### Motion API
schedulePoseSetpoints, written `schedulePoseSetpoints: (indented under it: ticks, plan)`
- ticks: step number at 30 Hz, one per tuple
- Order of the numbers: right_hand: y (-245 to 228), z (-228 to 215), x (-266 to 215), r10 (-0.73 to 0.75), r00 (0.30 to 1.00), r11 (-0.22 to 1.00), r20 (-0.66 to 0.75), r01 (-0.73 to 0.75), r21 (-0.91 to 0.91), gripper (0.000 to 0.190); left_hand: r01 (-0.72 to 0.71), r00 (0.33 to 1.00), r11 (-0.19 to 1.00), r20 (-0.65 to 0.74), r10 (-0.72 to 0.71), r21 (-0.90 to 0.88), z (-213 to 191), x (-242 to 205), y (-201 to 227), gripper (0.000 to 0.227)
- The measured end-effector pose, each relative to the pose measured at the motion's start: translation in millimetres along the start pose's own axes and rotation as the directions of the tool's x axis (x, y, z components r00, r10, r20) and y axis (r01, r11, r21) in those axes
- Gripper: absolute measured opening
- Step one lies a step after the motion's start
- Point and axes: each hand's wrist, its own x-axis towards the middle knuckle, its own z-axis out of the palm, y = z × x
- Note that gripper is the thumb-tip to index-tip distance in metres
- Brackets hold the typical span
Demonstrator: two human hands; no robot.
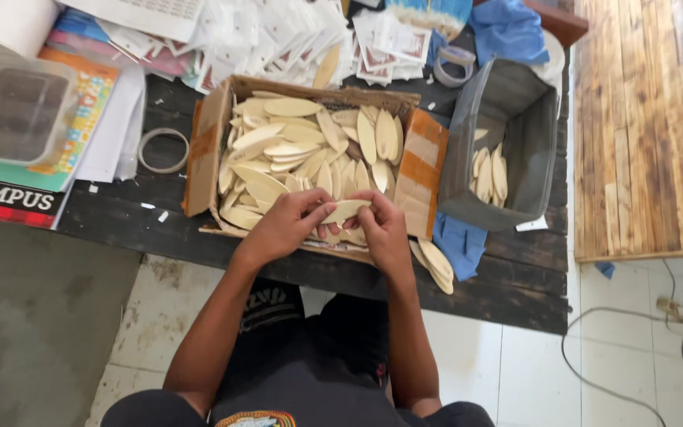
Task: The person repeatedly picks up small, oval-shaped wooden pieces from a cardboard box, turns them over to inspect both sides, and places them into a grey fabric bin. The process is repetitive and involves handling the pieces one at a time.
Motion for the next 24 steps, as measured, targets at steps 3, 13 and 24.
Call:
schedulePoseSetpoints:
  ticks: [3, 13, 24]
  plan:
    - [-3, 0, 3, -0.006, 1.000, 1.000, 0.003, 0.006, 0.001, 0.028, -0.032, 0.999, 0.999, 0.016, 0.031, 0.027, 0, 1, -1, 0.015]
    - [-9, 4, 7, 0.029, 0.999, 1.000, 0.026, -0.029, -0.005, 0.028, 0.023, 1.000, 0.992, 0.012, -0.025, 0.127, -4, 8, -1, 0.013]
    - [-33, 11, 5, 0.010, 0.999, 0.946, 0.041, 0.004, -0.324, 0.025, 0.054, 0.994, 0.998, 0.094, -0.057, 0.040, -9, 10, 10, 0.027]
